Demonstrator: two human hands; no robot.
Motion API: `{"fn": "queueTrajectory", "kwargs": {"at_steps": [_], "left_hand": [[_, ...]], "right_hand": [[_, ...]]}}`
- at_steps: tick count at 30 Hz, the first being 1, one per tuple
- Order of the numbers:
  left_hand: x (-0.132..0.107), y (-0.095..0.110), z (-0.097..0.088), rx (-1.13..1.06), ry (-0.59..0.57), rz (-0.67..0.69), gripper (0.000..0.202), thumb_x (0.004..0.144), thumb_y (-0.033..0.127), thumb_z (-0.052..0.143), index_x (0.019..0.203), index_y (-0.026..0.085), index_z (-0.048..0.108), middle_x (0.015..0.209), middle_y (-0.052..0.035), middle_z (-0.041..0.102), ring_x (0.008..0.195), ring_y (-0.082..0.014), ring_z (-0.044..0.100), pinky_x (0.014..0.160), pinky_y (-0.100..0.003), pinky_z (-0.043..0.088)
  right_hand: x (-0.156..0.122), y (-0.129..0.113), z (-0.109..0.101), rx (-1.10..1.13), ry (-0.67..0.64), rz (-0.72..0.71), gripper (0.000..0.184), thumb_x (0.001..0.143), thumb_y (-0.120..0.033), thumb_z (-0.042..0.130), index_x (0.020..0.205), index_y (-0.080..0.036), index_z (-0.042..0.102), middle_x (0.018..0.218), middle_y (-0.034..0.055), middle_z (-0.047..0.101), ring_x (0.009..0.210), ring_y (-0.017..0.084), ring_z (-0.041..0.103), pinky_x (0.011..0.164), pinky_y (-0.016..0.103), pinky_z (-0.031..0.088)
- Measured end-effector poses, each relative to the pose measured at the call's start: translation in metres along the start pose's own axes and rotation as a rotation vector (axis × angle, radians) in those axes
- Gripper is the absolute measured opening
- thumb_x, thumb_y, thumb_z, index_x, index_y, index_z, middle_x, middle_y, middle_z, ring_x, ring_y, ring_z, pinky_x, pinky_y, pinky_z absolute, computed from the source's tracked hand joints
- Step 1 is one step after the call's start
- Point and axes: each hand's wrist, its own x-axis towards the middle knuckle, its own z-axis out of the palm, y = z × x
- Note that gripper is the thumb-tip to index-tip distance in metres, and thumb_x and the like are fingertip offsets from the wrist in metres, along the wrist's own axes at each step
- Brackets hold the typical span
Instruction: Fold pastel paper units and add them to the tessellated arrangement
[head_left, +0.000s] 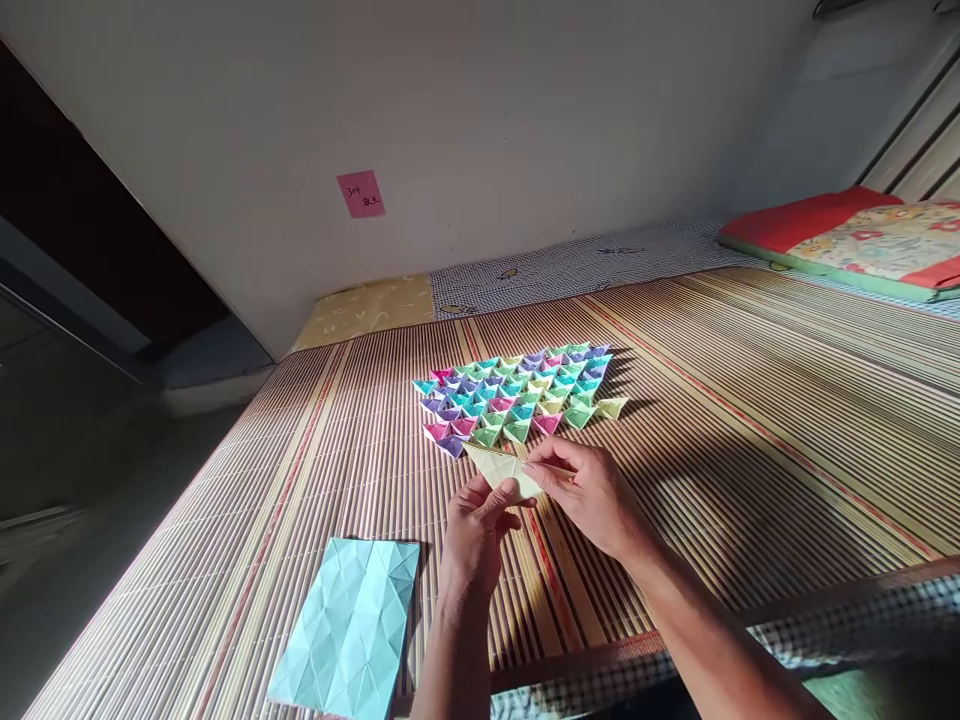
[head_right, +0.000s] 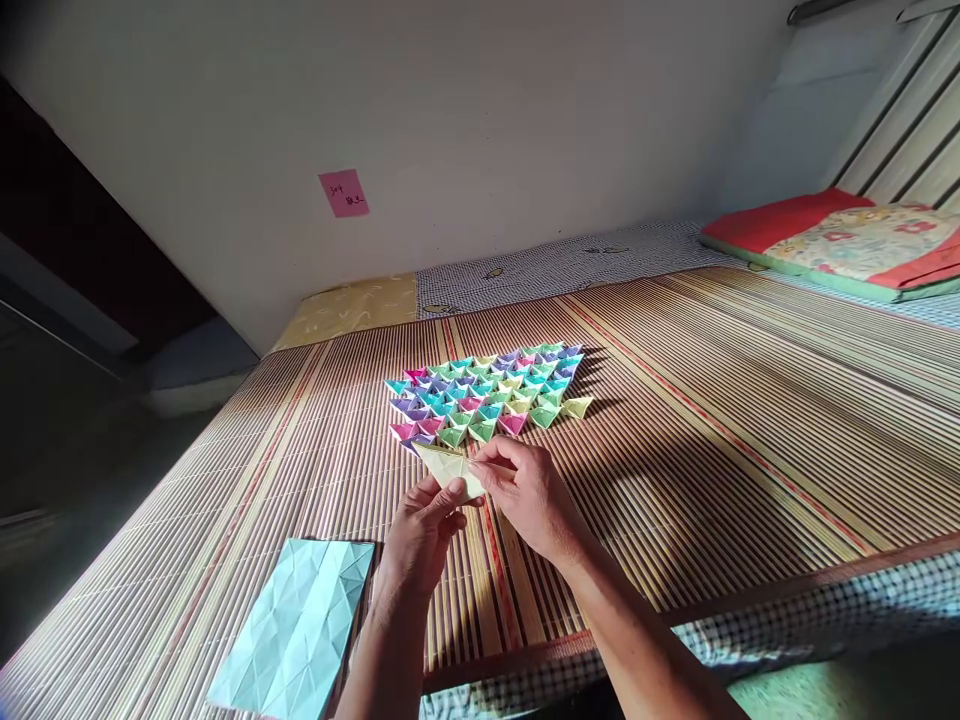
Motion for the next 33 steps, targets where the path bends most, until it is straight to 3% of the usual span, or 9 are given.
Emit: {"fn": "queueTrajectory", "kwargs": {"at_steps": [5,10,15,19,23,30,33], "left_hand": [[0.002,0.004,0.001,-0.113,0.064,0.026,0.04,0.054,0.035,0.097,0.082,0.014,0.08,0.084,-0.0089,0.078,0.062,-0.014,0.068,0.054,-0.022,0.048],[0.002,0.001,0.002,-0.039,0.021,0.051,0.038,0.059,0.035,0.095,0.086,0.012,0.081,0.08,-0.0095,0.078,0.063,-0.0148,0.068,0.055,-0.022,0.05],[0.003,-0.001,-0.003,-0.003,0.062,0.092,0.032,0.059,0.037,0.095,0.071,0.012,0.077,0.07,-0.0062,0.074,0.06,-0.0127,0.065,0.052,-0.02,0.049],[0.003,-0.002,-0.005,0.153,-0.007,0.123,0.035,0.065,0.042,0.092,0.069,0.013,0.074,0.062,-0.0052,0.07,0.054,-0.0123,0.061,0.051,-0.022,0.046],[0.002,-0.003,-0.003,0.233,-0.053,0.15,0.035,0.07,0.045,0.088,0.07,0.013,0.074,0.063,-0.0054,0.069,0.055,-0.0115,0.057,0.052,-0.022,0.043],[0.003,0.0,-0.003,0.077,0.13,0.295,0.029,0.067,0.039,0.091,0.068,0.016,0.075,0.062,-0.0002,0.065,0.053,-0.0075,0.048,0.053,-0.02,0.038],[0.003,0.0,-0.003,0.001,0.154,0.232,0.031,0.063,0.039,0.094,0.069,0.015,0.076,0.064,0.0012,0.063,0.053,-0.0059,0.046,0.053,-0.019,0.039]], "right_hand": [[0.002,0.005,-0.007,0.062,0.055,0.042,0.023,0.09,-0.041,0.068,0.08,-0.02,0.069,0.067,0.0,0.068,0.059,0.016,0.061,0.058,0.026,0.048],[0.001,0.007,-0.005,0.022,-0.068,0.061,0.023,0.087,-0.04,0.071,0.079,-0.018,0.069,0.067,-0.0016,0.065,0.06,0.014,0.057,0.056,0.023,0.043],[0.001,0.009,-0.006,0.011,-0.09,0.059,0.027,0.086,-0.037,0.069,0.069,-0.018,0.061,0.062,-0.0039,0.054,0.059,0.012,0.049,0.054,0.022,0.037],[0.0,0.004,-0.004,0.066,-0.145,0.108,0.023,0.086,-0.038,0.071,0.078,-0.018,0.066,0.067,-0.0033,0.059,0.062,0.013,0.051,0.056,0.022,0.04],[-0.001,0.001,0.005,0.115,-0.082,0.121,0.035,0.087,-0.045,0.07,0.067,-0.018,0.061,0.062,-0.0029,0.058,0.058,0.013,0.051,0.054,0.022,0.041],[-0.002,0.006,0.015,0.21,0.012,0.198,0.033,0.084,-0.048,0.07,0.073,-0.018,0.065,0.068,0.0012,0.065,0.061,0.016,0.059,0.056,0.025,0.046],[-0.003,0.003,0.017,0.208,0.01,0.203,0.035,0.084,-0.05,0.07,0.071,-0.019,0.062,0.065,0.0004,0.063,0.059,0.016,0.057,0.055,0.025,0.045]]}}
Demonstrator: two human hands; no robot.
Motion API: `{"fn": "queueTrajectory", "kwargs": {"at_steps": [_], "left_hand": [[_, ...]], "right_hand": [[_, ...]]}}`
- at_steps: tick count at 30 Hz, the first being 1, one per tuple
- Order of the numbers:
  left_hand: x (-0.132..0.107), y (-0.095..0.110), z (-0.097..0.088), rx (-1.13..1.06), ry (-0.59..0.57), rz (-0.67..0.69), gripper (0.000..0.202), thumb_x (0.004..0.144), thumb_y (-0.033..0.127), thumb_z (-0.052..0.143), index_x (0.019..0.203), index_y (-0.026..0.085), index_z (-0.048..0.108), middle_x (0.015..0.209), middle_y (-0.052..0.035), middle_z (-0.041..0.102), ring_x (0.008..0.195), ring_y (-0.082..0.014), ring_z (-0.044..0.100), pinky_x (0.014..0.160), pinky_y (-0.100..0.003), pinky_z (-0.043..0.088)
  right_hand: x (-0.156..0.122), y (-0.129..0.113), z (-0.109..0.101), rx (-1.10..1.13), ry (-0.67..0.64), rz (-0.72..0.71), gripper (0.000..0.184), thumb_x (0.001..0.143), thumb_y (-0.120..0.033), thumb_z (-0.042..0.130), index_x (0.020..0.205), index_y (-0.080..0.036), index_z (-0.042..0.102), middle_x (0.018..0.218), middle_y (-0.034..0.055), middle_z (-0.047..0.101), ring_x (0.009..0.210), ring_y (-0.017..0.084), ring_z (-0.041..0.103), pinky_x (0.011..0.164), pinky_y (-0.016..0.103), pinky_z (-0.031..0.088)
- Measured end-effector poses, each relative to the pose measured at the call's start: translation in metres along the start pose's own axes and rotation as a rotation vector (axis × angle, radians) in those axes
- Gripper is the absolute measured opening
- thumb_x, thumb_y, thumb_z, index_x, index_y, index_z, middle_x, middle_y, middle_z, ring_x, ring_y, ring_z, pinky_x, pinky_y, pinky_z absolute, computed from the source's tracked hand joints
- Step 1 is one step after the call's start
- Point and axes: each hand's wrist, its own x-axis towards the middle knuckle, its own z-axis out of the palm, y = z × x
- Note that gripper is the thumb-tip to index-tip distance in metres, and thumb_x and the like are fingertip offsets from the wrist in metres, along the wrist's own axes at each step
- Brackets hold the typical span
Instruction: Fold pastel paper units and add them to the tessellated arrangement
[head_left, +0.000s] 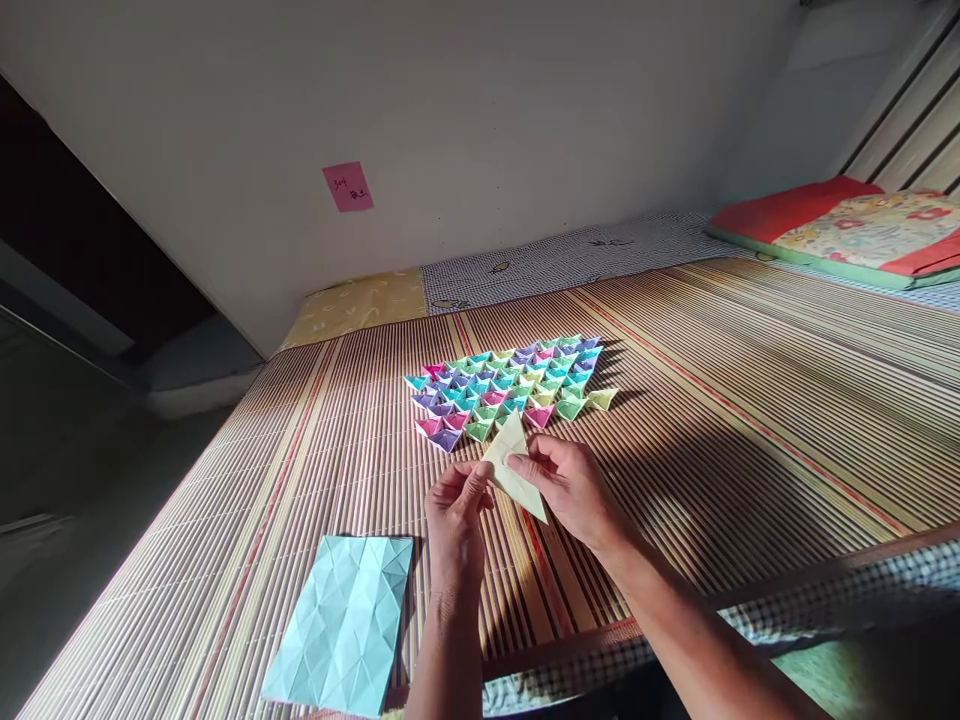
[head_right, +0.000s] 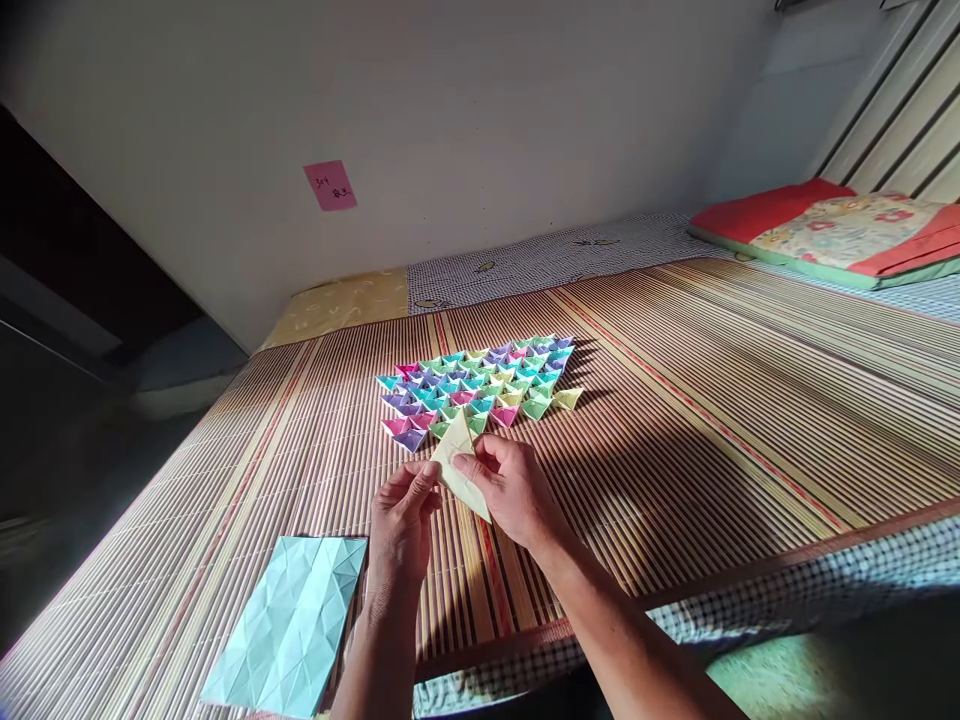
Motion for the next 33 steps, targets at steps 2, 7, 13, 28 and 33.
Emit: {"fn": "queueTrajectory", "kwargs": {"at_steps": [2,7,13,28,33], "left_hand": [[0.0,0.0,0.0,-0.066,-0.018,-0.078,0.032,0.062,0.039,0.095,0.071,0.015,0.076,0.065,0.0016,0.063,0.054,-0.0056,0.047,0.054,-0.019,0.04],[0.003,-0.003,-0.004,-0.232,-0.014,-0.188,0.033,0.059,0.034,0.096,0.073,0.014,0.075,0.069,0.0004,0.066,0.056,-0.0058,0.051,0.05,-0.018,0.037],[0.004,-0.006,-0.003,-0.286,-0.046,-0.277,0.031,0.062,0.032,0.095,0.072,0.012,0.074,0.063,0.0002,0.063,0.051,-0.0059,0.049,0.046,-0.017,0.034],[0.0,-0.01,0.001,-0.223,-0.044,-0.187,0.028,0.066,0.034,0.093,0.075,0.014,0.076,0.066,0.0003,0.068,0.055,-0.0073,0.055,0.054,-0.019,0.042],[-0.004,-0.014,0.005,-0.213,-0.045,-0.246,0.033,0.075,0.047,0.085,0.087,0.017,0.079,0.089,-0.0085,0.078,0.08,-0.0195,0.071,0.072,-0.028,0.054]], "right_hand": [[-0.002,-0.004,0.002,0.009,-0.014,0.003,0.038,0.084,-0.053,0.071,0.069,-0.02,0.06,0.063,-0.0008,0.061,0.057,0.015,0.056,0.054,0.025,0.044],[-0.004,-0.017,0.0,0.038,-0.016,-0.061,0.043,0.092,-0.056,0.064,0.068,-0.02,0.058,0.06,-0.0033,0.054,0.057,0.013,0.052,0.055,0.024,0.043],[-0.003,-0.02,-0.002,0.168,-0.048,-0.019,0.035,0.089,-0.051,0.071,0.075,-0.02,0.064,0.072,-0.0008,0.063,0.068,0.016,0.062,0.066,0.026,0.051],[-0.002,-0.001,0.001,-0.02,-0.063,-0.101,0.02,0.075,-0.013,0.059,0.089,-0.018,0.073,0.081,0.0038,0.074,0.074,0.02,0.069,0.068,0.028,0.054],[0.001,0.012,0.007,-0.236,0.082,-0.297,0.027,0.073,-0.005,0.053,0.083,-0.018,0.075,0.082,0.0061,0.07,0.078,0.021,0.065,0.071,0.029,0.049]]}}
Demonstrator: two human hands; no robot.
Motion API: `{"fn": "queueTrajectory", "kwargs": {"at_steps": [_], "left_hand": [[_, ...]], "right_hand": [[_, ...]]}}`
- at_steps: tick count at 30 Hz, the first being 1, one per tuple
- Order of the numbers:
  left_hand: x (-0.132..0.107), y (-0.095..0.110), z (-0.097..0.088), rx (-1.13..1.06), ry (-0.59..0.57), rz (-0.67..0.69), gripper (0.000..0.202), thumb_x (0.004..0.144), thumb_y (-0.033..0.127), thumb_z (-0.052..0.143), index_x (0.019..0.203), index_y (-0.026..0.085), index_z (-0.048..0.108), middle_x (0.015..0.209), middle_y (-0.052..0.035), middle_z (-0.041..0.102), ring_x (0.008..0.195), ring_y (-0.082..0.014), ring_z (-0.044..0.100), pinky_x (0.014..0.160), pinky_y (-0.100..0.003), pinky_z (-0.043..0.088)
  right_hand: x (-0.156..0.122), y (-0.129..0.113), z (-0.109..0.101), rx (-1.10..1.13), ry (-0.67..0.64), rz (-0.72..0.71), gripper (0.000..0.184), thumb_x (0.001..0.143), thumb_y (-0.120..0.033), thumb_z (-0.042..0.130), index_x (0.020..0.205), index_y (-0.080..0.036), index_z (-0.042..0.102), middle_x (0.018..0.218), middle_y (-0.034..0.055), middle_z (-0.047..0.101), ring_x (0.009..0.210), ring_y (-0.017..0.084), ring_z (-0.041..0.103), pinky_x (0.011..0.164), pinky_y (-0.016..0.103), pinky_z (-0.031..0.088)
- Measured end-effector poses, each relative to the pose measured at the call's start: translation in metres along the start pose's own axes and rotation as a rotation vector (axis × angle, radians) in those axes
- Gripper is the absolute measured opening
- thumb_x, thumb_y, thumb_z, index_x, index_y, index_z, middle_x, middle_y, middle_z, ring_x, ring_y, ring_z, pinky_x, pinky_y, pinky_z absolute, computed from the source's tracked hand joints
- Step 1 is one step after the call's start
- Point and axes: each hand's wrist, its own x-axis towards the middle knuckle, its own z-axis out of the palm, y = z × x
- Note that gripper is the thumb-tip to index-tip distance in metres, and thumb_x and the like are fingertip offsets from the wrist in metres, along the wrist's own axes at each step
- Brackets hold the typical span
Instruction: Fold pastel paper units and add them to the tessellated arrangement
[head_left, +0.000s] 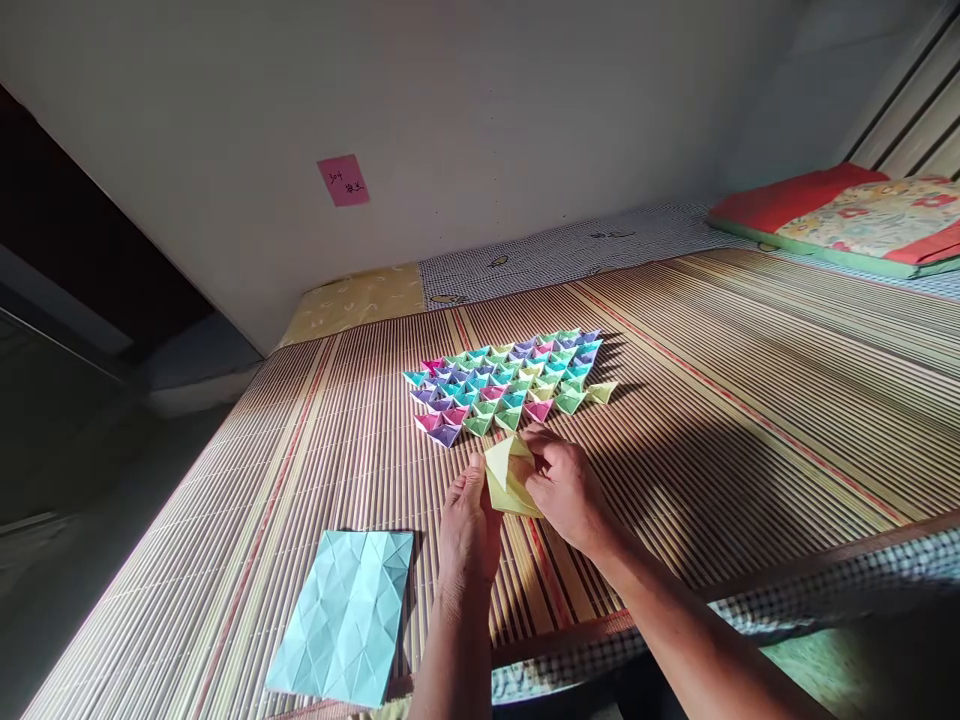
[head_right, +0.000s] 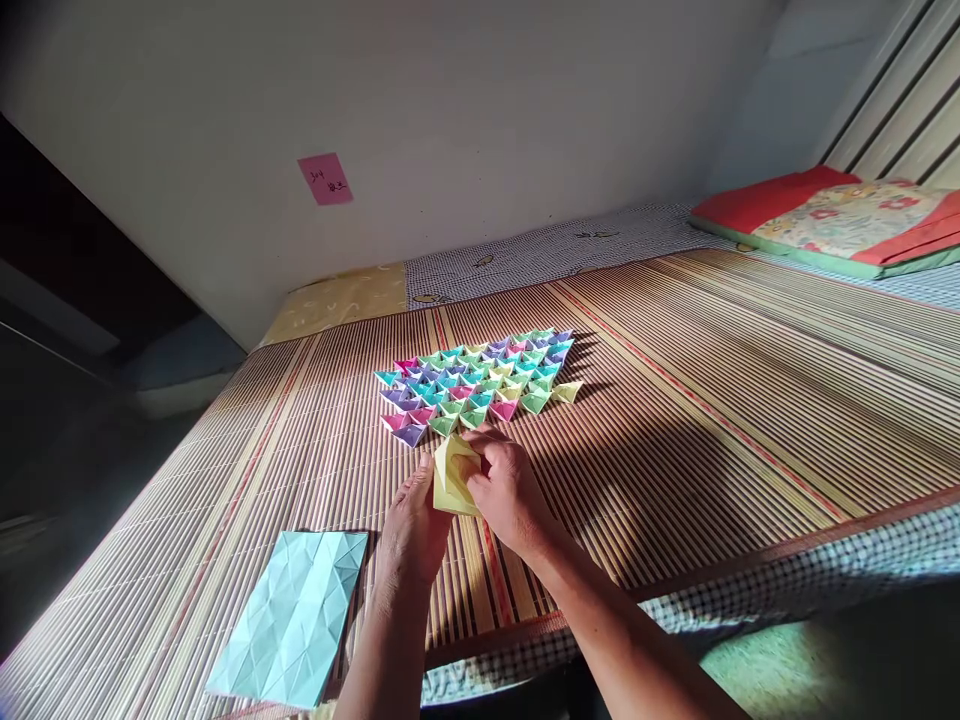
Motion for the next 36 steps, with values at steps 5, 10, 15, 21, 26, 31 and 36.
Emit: {"fn": "queueTrajectory", "kwargs": {"at_steps": [5,10,15,21,26,31,36], "left_hand": [[-0.002,-0.001,-0.001,-0.03,-0.084,-0.154,0.048,0.086,0.056,0.072,0.105,0.013,0.078,0.106,-0.0149,0.078,0.093,-0.0253,0.072,0.082,-0.035,0.058],[-0.002,0.004,0.002,-0.01,-0.041,-0.181,0.036,0.066,0.037,0.091,0.089,0.012,0.079,0.084,-0.0102,0.077,0.084,-0.024,0.072,0.077,-0.033,0.058],[0.0,0.011,0.0,0.034,0.007,-0.091,0.041,0.055,0.038,0.096,0.085,0.014,0.079,0.078,-0.0066,0.076,0.074,-0.0198,0.07,0.069,-0.029,0.055],[0.0,0.015,-0.001,0.19,0.015,0.056,0.038,0.056,0.043,0.095,0.07,0.013,0.077,0.068,-0.0042,0.072,0.062,-0.0127,0.061,0.062,-0.024,0.048],[-0.002,0.011,0.001,0.271,-0.039,0.079,0.036,0.053,0.039,0.097,0.066,0.013,0.076,0.062,-0.0017,0.069,0.056,-0.0097,0.055,0.058,-0.022,0.043],[-0.003,0.011,0.004,0.254,-0.075,0.069,0.035,0.055,0.038,0.097,0.068,0.014,0.076,0.067,-0.003,0.071,0.061,-0.0123,0.059,0.061,-0.023,0.046],[-0.004,0.013,0.004,0.326,-0.049,0.072,0.039,0.048,0.037,0.099,0.06,0.013,0.071,0.057,0.0006,0.063,0.052,-0.0087,0.05,0.052,-0.021,0.04]], "right_hand": [[-0.002,0.009,0.002,-0.017,0.04,-0.053,0.038,0.074,0.0,0.054,0.094,-0.021,0.078,0.09,0.0063,0.069,0.088,0.022,0.067,0.073,0.029,0.051],[-0.004,0.016,0.001,-0.053,-0.044,-0.1,0.035,0.081,-0.002,0.058,0.101,-0.023,0.079,0.097,0.0072,0.069,0.092,0.022,0.068,0.075,0.03,0.053],[0.0,0.018,-0.003,-0.018,-0.052,-0.074,0.046,0.085,-0.004,0.051,0.119,-0.024,0.074,0.106,0.0064,0.074,0.099,0.022,0.071,0.086,0.033,0.055],[0.005,0.008,-0.014,0.164,-0.043,0.164,0.026,0.097,-0.038,0.06,0.106,-0.02,0.076,0.095,0.0075,0.078,0.09,0.023,0.075,0.08,0.032,0.057],[0.004,0.008,-0.011,0.151,-0.101,0.167,0.021,0.088,-0.037,0.069,0.081,-0.018,0.074,0.079,0.0044,0.075,0.073,0.019,0.069,0.068,0.028,0.052],[0.004,0.009,-0.009,0.219,-0.055,0.253,0.028,0.09,-0.043,0.063,0.082,-0.017,0.072,0.073,0.0024,0.071,0.066,0.017,0.064,0.061,0.026,0.048],[0.005,-0.002,-0.01,0.201,-0.104,0.219,0.024,0.088,-0.041,0.068,0.083,-0.018,0.072,0.077,0.0025,0.071,0.07,0.017,0.065,0.066,0.027,0.05]]}}
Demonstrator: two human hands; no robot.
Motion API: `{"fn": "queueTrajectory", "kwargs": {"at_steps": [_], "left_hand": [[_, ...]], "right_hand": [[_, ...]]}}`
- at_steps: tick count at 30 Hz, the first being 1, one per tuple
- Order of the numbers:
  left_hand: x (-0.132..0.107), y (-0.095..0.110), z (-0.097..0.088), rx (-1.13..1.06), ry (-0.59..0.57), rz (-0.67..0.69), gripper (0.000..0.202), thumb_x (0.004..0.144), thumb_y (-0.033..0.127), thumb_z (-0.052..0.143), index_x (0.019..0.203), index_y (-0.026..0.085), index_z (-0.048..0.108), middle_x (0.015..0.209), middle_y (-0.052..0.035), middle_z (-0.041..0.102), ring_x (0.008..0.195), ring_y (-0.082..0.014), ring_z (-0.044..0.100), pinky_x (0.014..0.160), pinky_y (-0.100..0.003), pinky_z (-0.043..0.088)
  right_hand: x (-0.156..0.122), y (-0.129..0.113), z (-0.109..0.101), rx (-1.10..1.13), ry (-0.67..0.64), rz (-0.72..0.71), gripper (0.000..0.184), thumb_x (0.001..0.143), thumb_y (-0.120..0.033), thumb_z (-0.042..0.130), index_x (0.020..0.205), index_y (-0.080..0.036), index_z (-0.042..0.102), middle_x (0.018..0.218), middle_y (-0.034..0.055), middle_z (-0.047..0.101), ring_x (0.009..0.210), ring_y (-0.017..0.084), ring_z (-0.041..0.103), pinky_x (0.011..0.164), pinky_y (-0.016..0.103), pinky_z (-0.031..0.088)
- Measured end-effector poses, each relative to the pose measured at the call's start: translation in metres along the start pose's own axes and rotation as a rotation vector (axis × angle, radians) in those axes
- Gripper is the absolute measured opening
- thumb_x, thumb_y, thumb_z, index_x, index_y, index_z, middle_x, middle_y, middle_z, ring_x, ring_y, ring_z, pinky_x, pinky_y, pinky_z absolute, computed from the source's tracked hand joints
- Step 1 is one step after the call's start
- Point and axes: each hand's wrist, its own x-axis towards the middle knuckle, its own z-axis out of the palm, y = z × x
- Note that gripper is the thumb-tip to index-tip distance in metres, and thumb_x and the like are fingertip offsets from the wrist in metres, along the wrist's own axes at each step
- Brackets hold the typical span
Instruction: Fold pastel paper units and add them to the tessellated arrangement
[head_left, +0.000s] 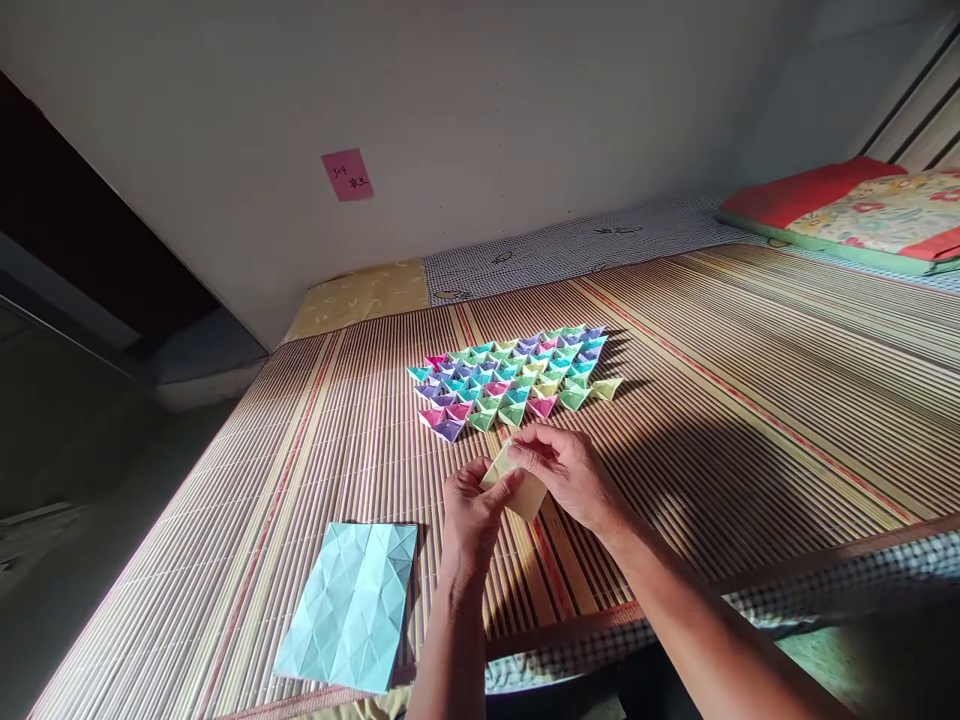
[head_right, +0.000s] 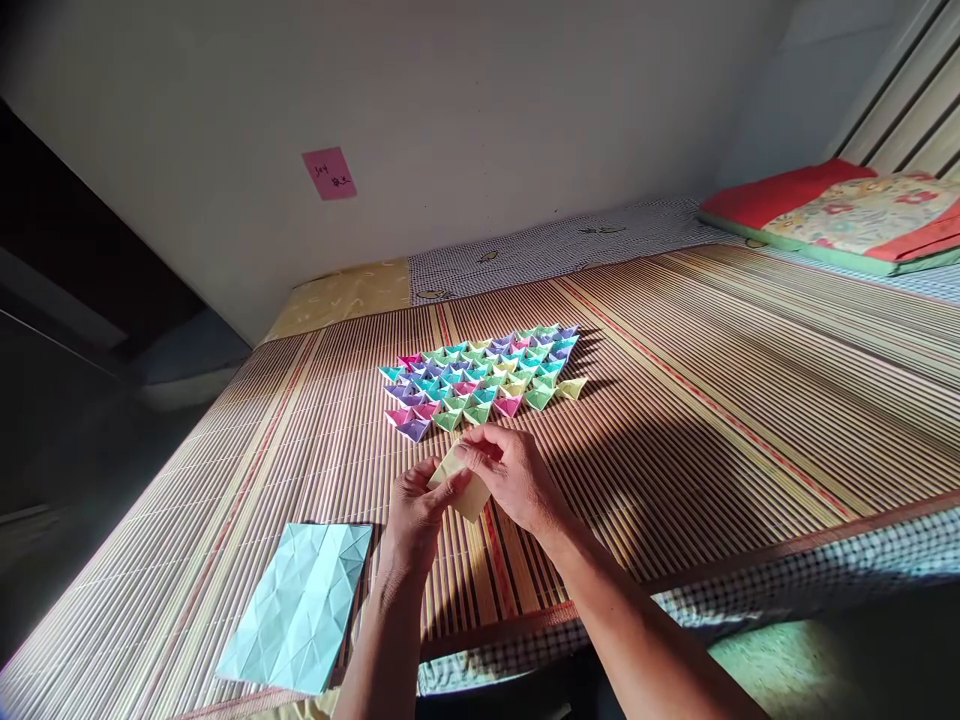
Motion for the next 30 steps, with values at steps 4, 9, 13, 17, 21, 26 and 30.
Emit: {"fn": "queueTrajectory", "kwargs": {"at_steps": [4,9,13,17,21,26,30], "left_hand": [[-0.001,0.0,0.003,-0.005,0.008,0.02,0.039,0.05,0.038,0.098,0.059,0.014,0.069,0.056,0.0013,0.063,0.051,-0.0088,0.05,0.053,-0.022,0.04],[-0.004,0.001,0.009,-0.038,-0.076,0.034,0.032,0.059,0.039,0.094,0.07,0.013,0.079,0.071,-0.0048,0.074,0.067,-0.0153,0.062,0.07,-0.027,0.05],[-0.005,0.001,0.008,-0.071,-0.057,0.055,0.033,0.06,0.039,0.095,0.078,0.015,0.082,0.075,-0.006,0.077,0.07,-0.0166,0.065,0.073,-0.028,0.052],[-0.003,0.001,0.005,-0.07,-0.046,0.063,0.037,0.056,0.04,0.096,0.081,0.015,0.082,0.076,-0.0058,0.078,0.07,-0.0173,0.067,0.074,-0.03,0.054],[-0.002,-0.001,0.004,-0.038,-0.066,0.055,0.037,0.058,0.04,0.096,0.081,0.015,0.082,0.078,-0.0059,0.078,0.068,-0.0166,0.067,0.071,-0.028,0.052],[-0.003,-0.002,0.002,-0.052,-0.084,0.04,0.031,0.065,0.036,0.092,0.083,0.013,0.083,0.084,-0.0086,0.08,0.076,-0.0197,0.071,0.078,-0.03,0.052],[0.0,-0.001,-0.002,-0.166,0.01,0.043,0.027,0.065,0.033,0.091,0.083,0.015,0.082,0.087,-0.0092,0.081,0.079,-0.0218,0.074,0.08,-0.032,0.054]], "right_hand": [[-0.001,-0.001,0.001,-0.029,0.06,-0.016,0.026,0.09,-0.04,0.064,0.075,-0.018,0.068,0.067,0.0004,0.064,0.062,0.015,0.057,0.059,0.026,0.044],[-0.001,0.006,0.005,0.154,0.162,0.1,0.031,0.087,-0.047,0.065,0.08,-0.018,0.069,0.066,-0.0008,0.061,0.061,0.014,0.053,0.057,0.024,0.041],[0.0,0.005,0.008,0.2,0.181,0.127,0.035,0.086,-0.051,0.065,0.079,-0.018,0.068,0.067,-0.0001,0.061,0.061,0.015,0.054,0.057,0.024,0.043],[0.0,0.001,0.007,0.1,0.121,0.045,0.031,0.086,-0.047,0.068,0.075,-0.018,0.066,0.067,0.0004,0.062,0.062,0.015,0.056,0.059,0.025,0.044],[-0.001,0.0,0.008,0.039,0.132,0.001,0.029,0.088,-0.044,0.065,0.073,-0.019,0.064,0.065,-0.0005,0.061,0.06,0.015,0.056,0.058,0.024,0.043],[-0.001,0.004,0.007,0.078,0.142,0.062,0.031,0.089,-0.048,0.064,0.078,-0.019,0.066,0.066,-0.0011,0.06,0.06,0.014,0.054,0.055,0.024,0.041],[0.0,0.005,0.003,0.031,0.058,0.031,0.041,0.092,-0.051,0.062,0.065,-0.02,0.058,0.058,-0.0043,0.048,0.055,0.013,0.047,0.055,0.025,0.039]]}}
